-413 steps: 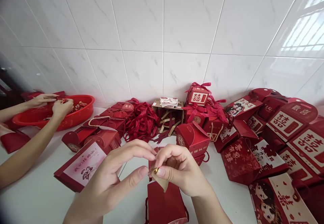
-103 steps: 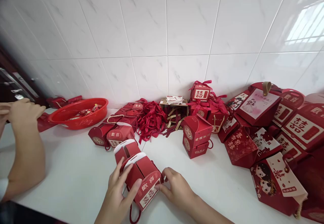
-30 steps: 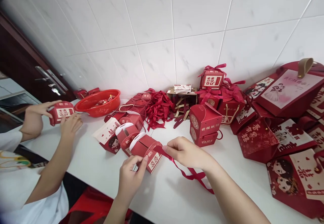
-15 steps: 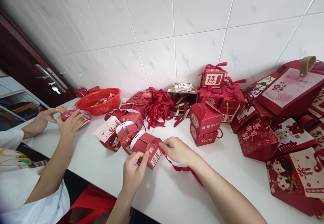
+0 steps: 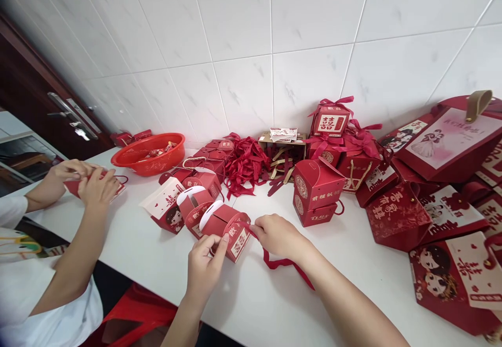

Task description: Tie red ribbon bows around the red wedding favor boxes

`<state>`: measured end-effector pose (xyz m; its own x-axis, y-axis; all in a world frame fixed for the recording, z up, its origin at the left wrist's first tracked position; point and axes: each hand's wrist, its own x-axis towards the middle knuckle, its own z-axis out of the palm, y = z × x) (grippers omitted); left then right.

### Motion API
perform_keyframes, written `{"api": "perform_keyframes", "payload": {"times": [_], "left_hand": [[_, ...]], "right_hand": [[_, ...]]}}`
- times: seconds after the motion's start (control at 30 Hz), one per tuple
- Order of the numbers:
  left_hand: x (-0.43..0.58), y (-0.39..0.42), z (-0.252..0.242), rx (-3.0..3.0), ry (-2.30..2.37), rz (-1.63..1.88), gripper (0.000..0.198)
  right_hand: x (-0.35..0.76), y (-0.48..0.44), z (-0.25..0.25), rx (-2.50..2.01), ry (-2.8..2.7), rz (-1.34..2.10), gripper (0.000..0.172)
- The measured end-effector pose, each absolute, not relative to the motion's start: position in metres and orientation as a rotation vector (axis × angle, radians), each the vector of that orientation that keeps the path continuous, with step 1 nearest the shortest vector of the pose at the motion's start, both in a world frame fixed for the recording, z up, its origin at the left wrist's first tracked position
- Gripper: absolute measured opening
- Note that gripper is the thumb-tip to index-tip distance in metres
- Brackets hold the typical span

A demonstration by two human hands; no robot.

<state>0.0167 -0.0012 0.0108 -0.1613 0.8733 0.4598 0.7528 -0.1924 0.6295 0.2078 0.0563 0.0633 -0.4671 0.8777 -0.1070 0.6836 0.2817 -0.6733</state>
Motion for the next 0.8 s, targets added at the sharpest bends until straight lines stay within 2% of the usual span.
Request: {"api": "perform_keyframes", "payload": {"times": [0.5, 0.63, 0.8], "left_hand": [[0.028, -0.009, 0.016, 2.006, 1.815, 1.266, 0.036], [0.028, -0.006, 0.025, 1.772, 1.756, 1.199, 0.039], [0.021, 0.011, 0.037, 1.637, 1.736, 1.144, 0.032]], "right_hand": [[0.203, 0.049, 0.067, -1.355, -2.308, 0.929, 0.039], [0.204, 0.049, 0.065, -1.323, -2.304, 0.947, 0.036], [0.201, 0.048, 0.067, -1.342, -2.279, 0.949, 0.033]]}}
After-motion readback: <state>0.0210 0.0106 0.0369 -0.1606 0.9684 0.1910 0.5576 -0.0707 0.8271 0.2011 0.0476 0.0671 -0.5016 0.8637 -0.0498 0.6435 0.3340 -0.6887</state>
